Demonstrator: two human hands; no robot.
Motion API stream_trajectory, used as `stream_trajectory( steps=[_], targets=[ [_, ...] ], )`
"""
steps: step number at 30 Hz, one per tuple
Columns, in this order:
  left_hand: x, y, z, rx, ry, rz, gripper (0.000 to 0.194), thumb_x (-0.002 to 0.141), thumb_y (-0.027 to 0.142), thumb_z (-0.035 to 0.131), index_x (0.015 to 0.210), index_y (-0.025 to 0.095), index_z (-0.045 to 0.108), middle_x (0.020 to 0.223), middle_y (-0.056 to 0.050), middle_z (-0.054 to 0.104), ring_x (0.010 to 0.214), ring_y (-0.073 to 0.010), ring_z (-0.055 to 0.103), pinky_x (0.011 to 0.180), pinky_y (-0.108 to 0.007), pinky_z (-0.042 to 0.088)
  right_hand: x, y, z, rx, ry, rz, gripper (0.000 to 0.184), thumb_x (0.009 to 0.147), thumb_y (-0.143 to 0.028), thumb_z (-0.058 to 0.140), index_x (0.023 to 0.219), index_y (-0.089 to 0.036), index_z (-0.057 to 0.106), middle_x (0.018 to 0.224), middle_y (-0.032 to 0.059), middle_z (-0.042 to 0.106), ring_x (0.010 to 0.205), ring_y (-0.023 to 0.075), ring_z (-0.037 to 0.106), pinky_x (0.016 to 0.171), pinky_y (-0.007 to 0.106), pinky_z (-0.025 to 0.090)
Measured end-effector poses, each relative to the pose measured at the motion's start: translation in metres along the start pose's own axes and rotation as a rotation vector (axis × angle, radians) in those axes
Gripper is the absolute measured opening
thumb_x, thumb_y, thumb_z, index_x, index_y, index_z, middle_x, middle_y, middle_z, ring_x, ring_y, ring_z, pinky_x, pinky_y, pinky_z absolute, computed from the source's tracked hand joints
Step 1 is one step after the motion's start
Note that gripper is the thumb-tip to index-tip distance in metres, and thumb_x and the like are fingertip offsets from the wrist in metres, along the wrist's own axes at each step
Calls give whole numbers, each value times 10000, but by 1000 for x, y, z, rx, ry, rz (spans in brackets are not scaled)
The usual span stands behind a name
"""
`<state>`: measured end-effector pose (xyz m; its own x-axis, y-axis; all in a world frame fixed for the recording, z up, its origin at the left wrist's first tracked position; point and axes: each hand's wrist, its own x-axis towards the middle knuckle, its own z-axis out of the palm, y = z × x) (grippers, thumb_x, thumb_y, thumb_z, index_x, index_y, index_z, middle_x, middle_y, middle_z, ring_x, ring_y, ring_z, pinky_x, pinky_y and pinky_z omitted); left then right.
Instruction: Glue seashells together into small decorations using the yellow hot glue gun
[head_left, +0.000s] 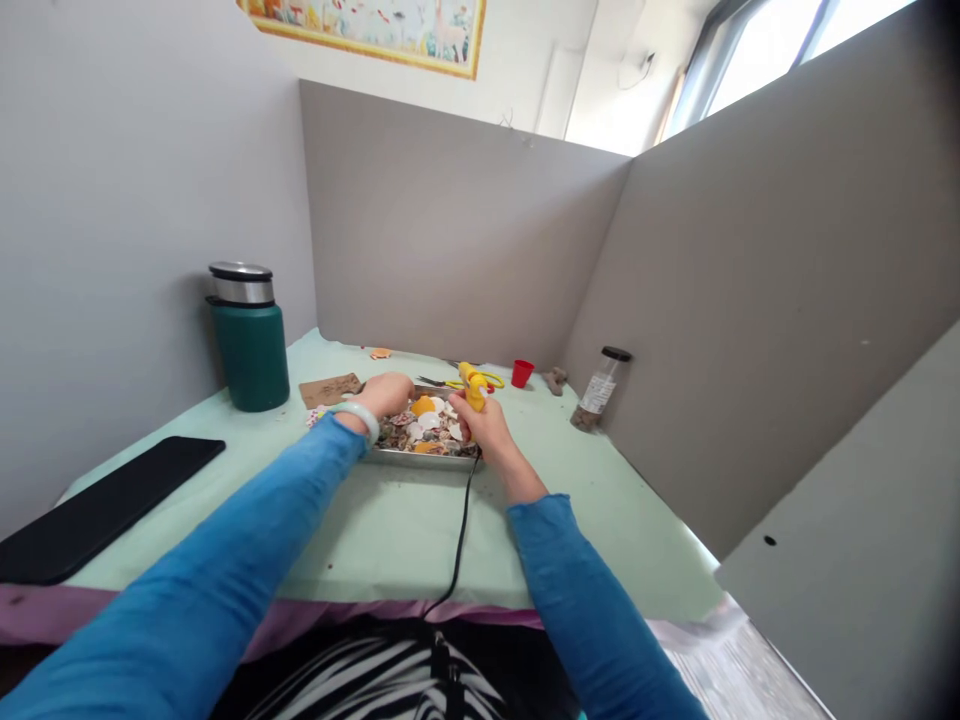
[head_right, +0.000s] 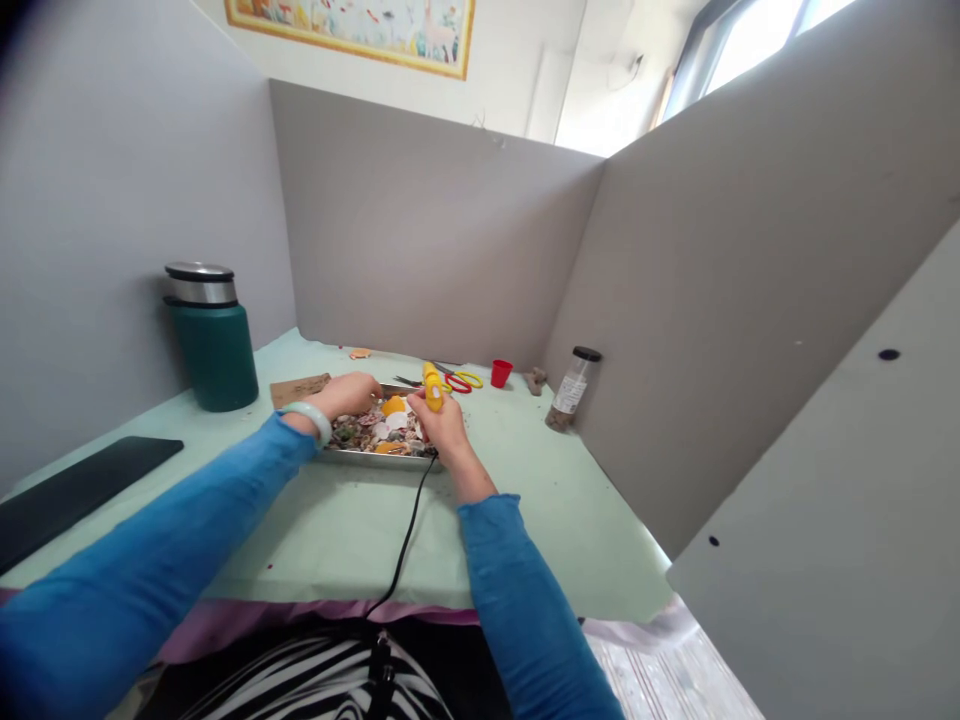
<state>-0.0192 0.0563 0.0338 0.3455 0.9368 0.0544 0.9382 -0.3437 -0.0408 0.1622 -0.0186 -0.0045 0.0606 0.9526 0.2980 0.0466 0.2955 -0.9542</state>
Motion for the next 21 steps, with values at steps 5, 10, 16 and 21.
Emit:
stream_trajectory(
  steps=[5, 10, 16, 21],
  targets=[
    [17, -1, 6, 24, -38, 81, 377, 738, 237, 643, 1102, 224, 740, 1130, -124, 724, 1032, -261, 670, 874, -283, 497, -1, -2, 2, -10, 16, 17, 389, 723, -501, 700, 909, -184, 574, 484, -72, 450, 390, 97, 376, 401, 247, 304],
    [3, -35, -5, -13, -177, 100, 371, 667, 189, 645, 1019, 210, 759, 1031, -99, 752, 947, -254, 684, 821, -278, 506, -2, -4, 5, -1, 11, 16, 381, 719, -496, 710, 898, -184, 584, 481, -76, 437, 394, 90, 369, 395, 237, 298],
    [2, -31, -11, -55, -137, 96, 381, 708, 206, 617, 1065, 201, 750, 1046, -100, 748, 940, -249, 683, 829, -298, 504, -3, -3, 6, 11, 5, 19, 372, 716, -477, 710, 906, -182, 585, 506, -70, 452, 401, 89, 369, 387, 236, 304],
    [16, 0, 2, 9, -67, 87, 341, 732, 189, 633, 1050, 210, 755, 1114, -156, 723, 1048, -301, 660, 919, -370, 476, -3, -1, 5, -13, 3, 20, 354, 722, -474, 695, 887, -184, 579, 499, -75, 447, 399, 90, 376, 397, 237, 310]
  ],
)
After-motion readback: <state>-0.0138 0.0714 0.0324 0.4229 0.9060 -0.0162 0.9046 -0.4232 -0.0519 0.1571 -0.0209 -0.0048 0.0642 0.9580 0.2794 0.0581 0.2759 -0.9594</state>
